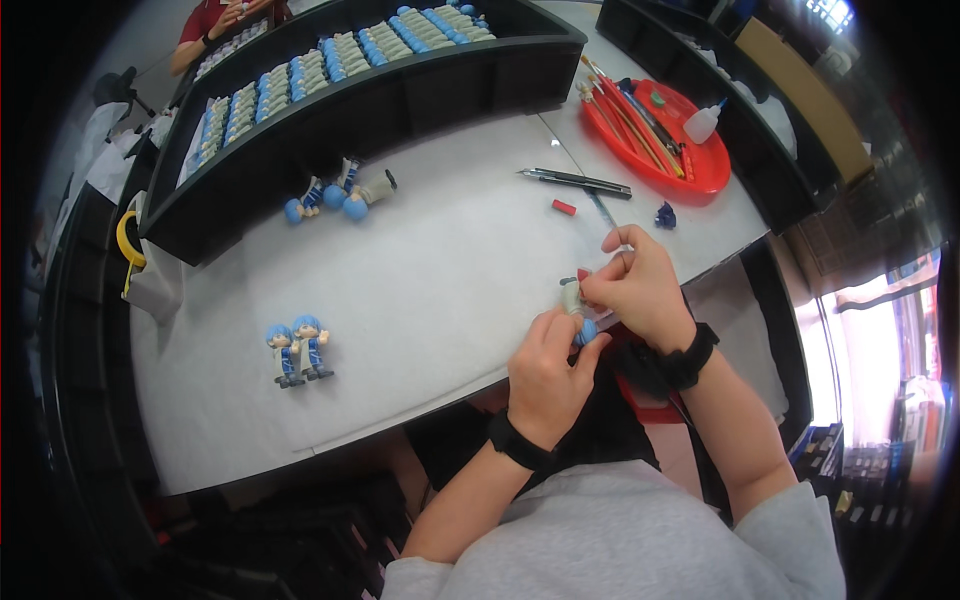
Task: Assembling blue-haired toy figurines by applying glue and attaching parts, then placing them into organized trays.
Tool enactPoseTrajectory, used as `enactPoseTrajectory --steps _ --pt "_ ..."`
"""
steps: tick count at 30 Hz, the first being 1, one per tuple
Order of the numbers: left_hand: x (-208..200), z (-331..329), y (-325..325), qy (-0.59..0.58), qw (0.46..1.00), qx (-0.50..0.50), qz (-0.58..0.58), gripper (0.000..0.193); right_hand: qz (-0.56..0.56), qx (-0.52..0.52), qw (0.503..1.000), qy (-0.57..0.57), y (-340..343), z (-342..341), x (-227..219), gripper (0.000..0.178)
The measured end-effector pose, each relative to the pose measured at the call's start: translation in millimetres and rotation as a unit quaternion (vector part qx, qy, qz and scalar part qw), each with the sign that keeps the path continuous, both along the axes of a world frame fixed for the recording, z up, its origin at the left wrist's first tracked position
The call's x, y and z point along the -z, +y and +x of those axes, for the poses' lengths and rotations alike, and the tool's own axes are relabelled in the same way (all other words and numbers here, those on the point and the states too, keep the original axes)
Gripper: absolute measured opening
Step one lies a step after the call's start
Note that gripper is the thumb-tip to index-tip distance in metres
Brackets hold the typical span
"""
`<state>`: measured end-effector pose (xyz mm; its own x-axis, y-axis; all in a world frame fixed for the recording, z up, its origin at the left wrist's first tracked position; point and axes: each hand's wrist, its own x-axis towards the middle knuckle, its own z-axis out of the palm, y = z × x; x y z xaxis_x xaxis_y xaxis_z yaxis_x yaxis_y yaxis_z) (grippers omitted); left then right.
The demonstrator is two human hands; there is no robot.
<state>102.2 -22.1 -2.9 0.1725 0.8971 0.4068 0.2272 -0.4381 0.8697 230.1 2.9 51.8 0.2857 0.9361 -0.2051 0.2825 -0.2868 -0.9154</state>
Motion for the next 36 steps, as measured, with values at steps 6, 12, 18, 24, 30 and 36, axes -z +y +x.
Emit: enactPoseTrajectory --steps 6,12,18,24,30,36 --pt "-2.9 -2.4 0.2 -0.002 1.000 0.012 -0.016 0.024 0.034 0.018 0.999 -0.012 10.2 7.1 -1.2 0.040" --pt "-3.4 -11.5 2.0 -0.219 0.942 0.070 -0.245 0.021 0.015 0.029 0.999 0.037 3.6 40.1 -22.1 0.031" --pt "-4.3 -22.7 5.7 -0.294 0.896 0.138 -0.303 0.027 0.026 -0.033 0.999 0.004 13.1 45.6 -26.5 0.023" --pt "-16.2 -31.2 6.0 -0.306 0.894 0.139 -0.296 0.027 0.064 -0.143 0.988 -0.002 44.5 30.6 -23.9 0.022" --pt "-18.9 -31.3 8.0 -0.277 0.907 0.106 -0.299 0.026 0.156 -0.227 0.947 -0.167 78.4 21.9 -11.1 0.030" --pt "-3.3 -17.9 6.7 -0.300 0.909 0.069 -0.283 0.026 0.187 -0.247 0.872 -0.378 112.2 41.5 -6.2 0.023"
